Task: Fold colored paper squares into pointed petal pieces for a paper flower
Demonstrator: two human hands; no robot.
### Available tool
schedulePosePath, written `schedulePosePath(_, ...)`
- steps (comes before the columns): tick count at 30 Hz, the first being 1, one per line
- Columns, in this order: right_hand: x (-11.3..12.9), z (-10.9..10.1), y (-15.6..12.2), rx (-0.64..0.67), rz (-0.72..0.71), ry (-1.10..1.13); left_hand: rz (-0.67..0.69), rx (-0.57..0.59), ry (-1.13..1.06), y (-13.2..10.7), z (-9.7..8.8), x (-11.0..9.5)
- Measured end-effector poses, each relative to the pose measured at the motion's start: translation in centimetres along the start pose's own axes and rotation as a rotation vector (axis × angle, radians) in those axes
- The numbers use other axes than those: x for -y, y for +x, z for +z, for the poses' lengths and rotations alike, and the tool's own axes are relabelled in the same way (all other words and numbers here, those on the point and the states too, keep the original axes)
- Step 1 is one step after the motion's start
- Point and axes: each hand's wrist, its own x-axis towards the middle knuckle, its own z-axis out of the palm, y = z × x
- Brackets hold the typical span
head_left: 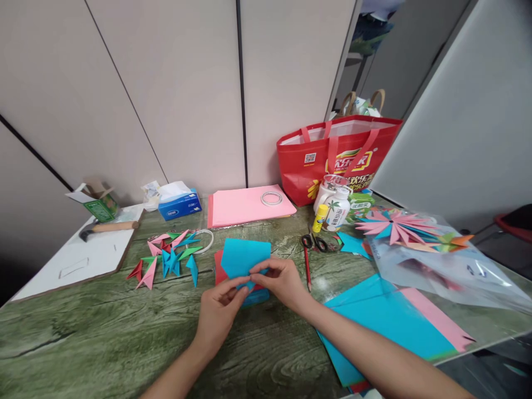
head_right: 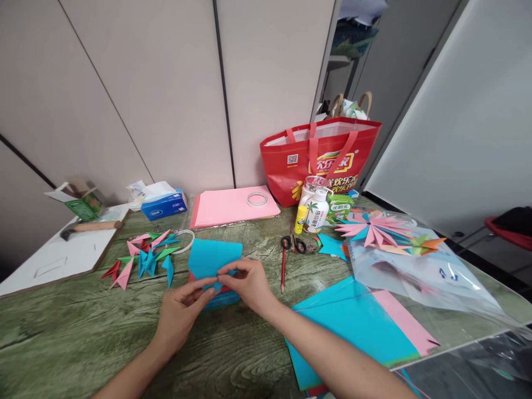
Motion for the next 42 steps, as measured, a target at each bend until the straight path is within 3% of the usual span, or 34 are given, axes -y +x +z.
schedulePosePath(6,-0.1,-0.1,0.0,0.021,-0.053,-0.061,0.005,-0.007,-0.001,0.3,-0.2,0.6)
schedulePosePath(10,-0.2,-0.2,-0.2,0.137,-0.023,-0.004,0.010,-0.038,0.024,0.5,-0.4,0.8)
schedulePosePath(14,-0.2,-0.2,-0.2,0.155,0.007,0.011,0.006,-0.045,0.051,0.5,-0.3,0.8)
schedulePosePath(22,0.4,-1.0,0.9,0.139,0.112,0.254,-0.017,-0.035,0.045,0.5,-0.4,0.4)
schedulePosePath(27,0.8,-2.0,1.6,0.194,0.147,0.397,-0.023,-0.045,0.034,0.7,-0.8,-0.2)
schedulePosePath(34,1.2,-3.4,2.6,0.012,-0.012,0.232,0.006,-0.017,0.117,1.5,-1.6,-0.4)
schedulePosePath(39,0.8,-3.0,2.0,0.172,-0.011,0.082,-0.024,0.016,0.114,1.7,-1.8,-0.8)
schedulePosePath(42,0.3,-2.3,1.5,0.273,0.088,0.097,0.047,-0.123,0.050,1.6,-1.9,-1.0)
